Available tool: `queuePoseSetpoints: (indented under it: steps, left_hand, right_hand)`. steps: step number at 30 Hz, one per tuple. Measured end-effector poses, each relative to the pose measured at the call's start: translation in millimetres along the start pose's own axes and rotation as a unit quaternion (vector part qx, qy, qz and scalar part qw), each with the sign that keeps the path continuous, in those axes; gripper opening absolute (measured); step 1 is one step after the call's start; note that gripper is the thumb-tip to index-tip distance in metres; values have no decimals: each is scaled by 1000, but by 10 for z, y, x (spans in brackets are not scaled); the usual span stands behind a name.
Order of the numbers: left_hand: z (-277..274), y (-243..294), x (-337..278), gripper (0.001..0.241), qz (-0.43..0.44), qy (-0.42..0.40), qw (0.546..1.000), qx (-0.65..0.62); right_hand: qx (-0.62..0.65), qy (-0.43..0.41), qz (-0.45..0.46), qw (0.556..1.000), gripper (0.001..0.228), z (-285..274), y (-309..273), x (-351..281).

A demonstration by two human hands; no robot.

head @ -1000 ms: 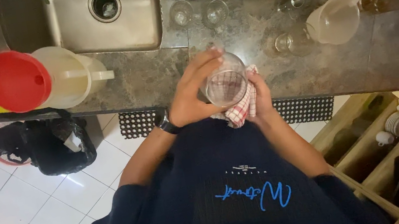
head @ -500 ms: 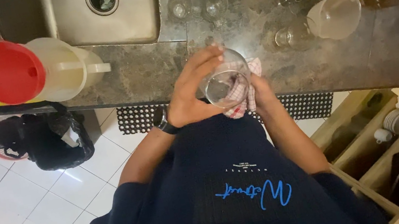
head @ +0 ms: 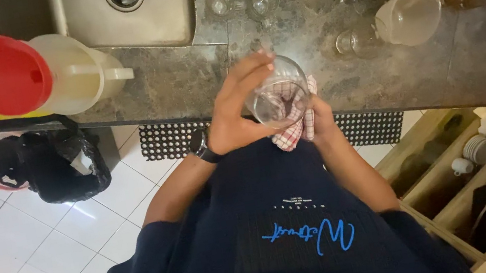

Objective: Wiping and drying glass cups and a metal jigger with a cleaning cloth.

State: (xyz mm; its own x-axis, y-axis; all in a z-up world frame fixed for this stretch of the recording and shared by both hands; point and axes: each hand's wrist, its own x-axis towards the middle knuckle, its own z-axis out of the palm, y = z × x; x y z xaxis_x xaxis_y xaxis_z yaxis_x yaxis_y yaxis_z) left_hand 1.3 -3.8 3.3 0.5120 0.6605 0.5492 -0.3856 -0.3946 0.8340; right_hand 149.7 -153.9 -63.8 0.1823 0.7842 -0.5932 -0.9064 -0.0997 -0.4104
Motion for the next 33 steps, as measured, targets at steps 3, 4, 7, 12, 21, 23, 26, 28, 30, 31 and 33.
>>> queuePoseSetpoints:
  steps: [3, 4, 7, 12, 21, 23, 26, 28, 30, 31, 33]
  left_hand:
    - [15, 51, 27, 77, 22, -2, 1000, 13]
    - [20, 69, 22, 77, 23, -1, 1000, 12]
    - [36, 108, 36, 73, 41, 14, 999, 18]
    - [13, 105, 120, 71, 66, 35, 997, 34]
    - [-62, 125, 166, 76, 73, 46, 995, 44]
    - [-74, 149, 200, 73, 75, 47, 995, 42]
    - [-68, 106, 183, 72, 75, 53, 995, 43]
    - [-61, 80, 181, 74, 77, 56, 995, 40]
    - [-38, 82, 179, 74, 61, 63, 996, 30]
    - [-40, 89, 176, 74, 62, 62, 996, 30]
    - [-44, 97, 168, 78, 19, 55, 998, 18]
  right_hand:
    - [5, -19, 5, 1000, 47, -25, -20, 8]
    - [4, -19, 5, 1000, 47, -252, 43, 66]
    - [31, -11, -16, 999, 44, -590, 92, 143]
    - [-154, 47, 64, 985, 54, -942, 224, 291]
    - [-104, 105, 51, 988, 60, -592, -74, 205]
    - [-99, 106, 34, 989, 60, -594, -105, 187]
    - [-78, 115, 13, 990, 59, -530, -102, 139]
    - [-60, 124, 3, 990, 58, -592, -89, 141]
    - [-63, 116, -11, 991, 62, -811, -70, 166]
    - [-63, 115, -12, 991, 62, -795, -74, 163]
    - [-42, 123, -18, 991, 62, -769, -80, 156]
